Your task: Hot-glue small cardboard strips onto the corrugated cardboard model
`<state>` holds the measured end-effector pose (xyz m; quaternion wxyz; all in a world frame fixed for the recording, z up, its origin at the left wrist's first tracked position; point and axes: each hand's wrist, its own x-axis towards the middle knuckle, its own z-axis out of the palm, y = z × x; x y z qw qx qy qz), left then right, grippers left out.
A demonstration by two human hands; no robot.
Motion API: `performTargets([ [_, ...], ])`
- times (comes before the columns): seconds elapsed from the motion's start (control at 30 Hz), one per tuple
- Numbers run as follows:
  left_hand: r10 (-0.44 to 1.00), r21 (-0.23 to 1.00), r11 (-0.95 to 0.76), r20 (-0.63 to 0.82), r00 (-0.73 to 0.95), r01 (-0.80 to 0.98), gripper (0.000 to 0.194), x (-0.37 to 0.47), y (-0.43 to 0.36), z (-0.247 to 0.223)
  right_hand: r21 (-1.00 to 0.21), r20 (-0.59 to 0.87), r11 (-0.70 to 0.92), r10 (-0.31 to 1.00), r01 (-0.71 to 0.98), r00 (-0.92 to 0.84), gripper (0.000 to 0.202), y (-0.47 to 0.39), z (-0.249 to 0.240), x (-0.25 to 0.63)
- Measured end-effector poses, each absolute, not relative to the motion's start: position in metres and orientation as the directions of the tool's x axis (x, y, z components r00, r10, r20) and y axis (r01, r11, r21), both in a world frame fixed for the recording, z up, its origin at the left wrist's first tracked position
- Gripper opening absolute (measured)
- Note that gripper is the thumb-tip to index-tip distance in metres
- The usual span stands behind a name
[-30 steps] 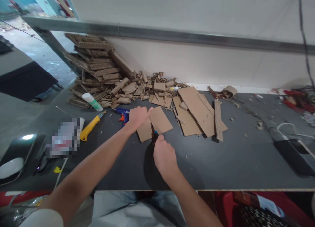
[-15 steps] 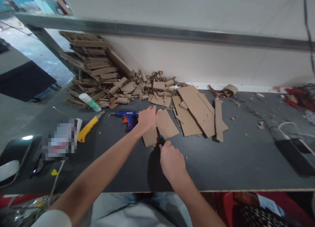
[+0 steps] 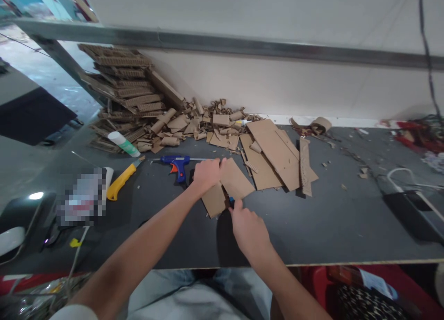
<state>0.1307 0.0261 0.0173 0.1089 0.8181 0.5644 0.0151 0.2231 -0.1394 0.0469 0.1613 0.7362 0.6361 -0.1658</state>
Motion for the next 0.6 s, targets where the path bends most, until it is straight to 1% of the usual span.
performTargets([
  [0.07, 0.929, 0.195, -0.334, -0.095, 0.357, 0.922, 0.059, 0.131, 0.026, 0.016, 0.043, -0.439, -0.131, 0.888, 0.99, 0.136, 0.031, -0.138, 0.045, 0.224],
  [0.17, 0.939, 0.192, -0.313, -0.087, 0.333, 0.93, 0.06, 0.132, 0.027, 0.014, 0.069, -0.436, -0.135, 0.887, 0.988, 0.152, 0.027, -0.139, 0.043, 0.223],
  [0.3, 0.947, 0.192, -0.291, -0.083, 0.311, 0.937, 0.059, 0.134, 0.027, 0.011, 0.138, -0.4, -0.125, 0.901, 0.983, 0.171, 0.026, -0.147, 0.042, 0.221],
  [0.53, 0.947, 0.189, -0.284, -0.099, 0.305, 0.94, 0.058, 0.135, 0.027, 0.01, 0.23, -0.373, -0.091, 0.911, 0.969, 0.174, 0.022, -0.188, 0.032, 0.233],
  [0.6, 0.949, 0.184, -0.281, -0.096, 0.301, 0.942, 0.058, 0.133, 0.028, 0.012, 0.25, -0.345, -0.063, 0.926, 0.966, 0.15, 0.021, -0.201, 0.027, 0.24],
])
